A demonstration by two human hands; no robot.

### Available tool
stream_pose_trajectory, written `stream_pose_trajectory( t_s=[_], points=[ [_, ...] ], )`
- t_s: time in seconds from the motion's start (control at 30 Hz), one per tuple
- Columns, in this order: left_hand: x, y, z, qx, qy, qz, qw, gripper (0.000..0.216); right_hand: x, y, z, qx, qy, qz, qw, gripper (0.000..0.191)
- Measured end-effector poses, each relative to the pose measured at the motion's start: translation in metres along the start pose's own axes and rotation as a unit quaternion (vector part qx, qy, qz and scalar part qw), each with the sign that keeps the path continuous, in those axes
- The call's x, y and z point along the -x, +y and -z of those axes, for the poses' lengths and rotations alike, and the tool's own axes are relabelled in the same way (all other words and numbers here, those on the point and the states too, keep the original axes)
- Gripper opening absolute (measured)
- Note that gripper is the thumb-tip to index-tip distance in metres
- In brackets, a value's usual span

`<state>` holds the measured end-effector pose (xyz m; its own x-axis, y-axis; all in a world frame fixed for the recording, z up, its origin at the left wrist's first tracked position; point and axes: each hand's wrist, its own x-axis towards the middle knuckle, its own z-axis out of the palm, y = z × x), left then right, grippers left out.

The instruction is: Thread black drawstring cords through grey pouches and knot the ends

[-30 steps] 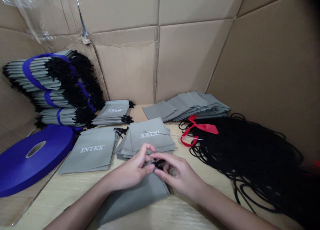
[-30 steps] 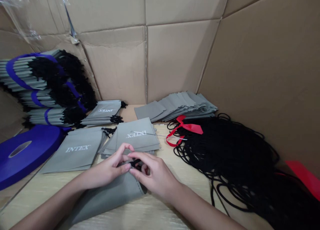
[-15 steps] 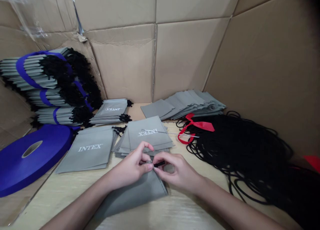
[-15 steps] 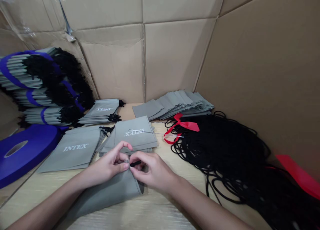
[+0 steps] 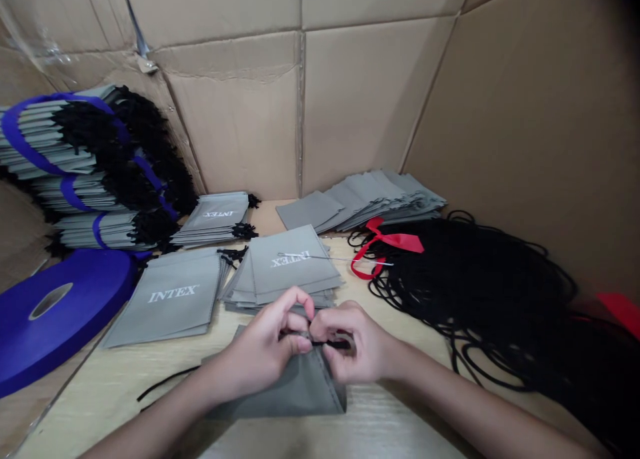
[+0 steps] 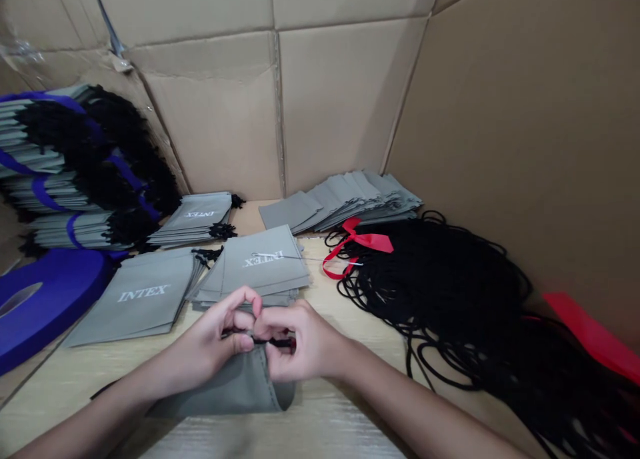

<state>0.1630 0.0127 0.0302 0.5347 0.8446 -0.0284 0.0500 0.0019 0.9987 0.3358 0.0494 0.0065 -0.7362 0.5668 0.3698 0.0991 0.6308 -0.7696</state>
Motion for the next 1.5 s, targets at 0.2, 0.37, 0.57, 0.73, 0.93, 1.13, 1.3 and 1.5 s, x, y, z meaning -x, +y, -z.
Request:
stream_pose_trajectory(
  t_s=[0.2, 0.37, 0.57, 0.73, 0.93, 1.13, 1.3, 1.5],
  points=[
    [0.002, 0.001, 0.005, -0.024, 0.009, 0.026, 0.999, 0.017, 0.001, 0.004, 0.002, -0.033, 0.008, -0.021, 0.999, 0.007],
    [-0.003, -0.006, 0.017, -0.125, 0.055, 0.047, 0.99, 0.025, -0.005, 0.008, 0.01, -0.157, 0.068, -0.122, 0.978, 0.015],
    [-0.009, -0.004, 0.018, -0.273, 0.113, 0.015, 0.955, 0.022, -0.008, 0.015, 0.017, -0.163, 0.161, -0.163, 0.96, 0.029],
    [-0.011, -0.009, 0.015, -0.268, 0.133, 0.014, 0.954, 0.013, -0.002, 0.01, 0.005, 0.006, 0.081, -0.166, 0.983, 0.036],
    [-0.011, -0.012, 0.011, -0.305, 0.124, -0.003, 0.944, 0.014, -0.004, 0.009, -0.01, -0.119, 0.056, -0.186, 0.974, 0.039],
    [-0.01, -0.008, 0.007, -0.29, 0.117, -0.028, 0.949, 0.019, -0.008, 0.002, -0.012, -0.428, 0.088, -0.241, 0.867, 0.029],
    [-0.013, -0.013, 0.005, -0.256, 0.113, -0.063, 0.958, 0.021, -0.006, 0.001, -0.021, -0.558, 0.174, -0.29, 0.758, 0.033],
    [-0.012, -0.013, 0.006, -0.16, 0.097, -0.034, 0.982, 0.022, -0.005, 0.001, -0.015, -0.418, 0.19, -0.259, 0.85, 0.041]
  ],
)
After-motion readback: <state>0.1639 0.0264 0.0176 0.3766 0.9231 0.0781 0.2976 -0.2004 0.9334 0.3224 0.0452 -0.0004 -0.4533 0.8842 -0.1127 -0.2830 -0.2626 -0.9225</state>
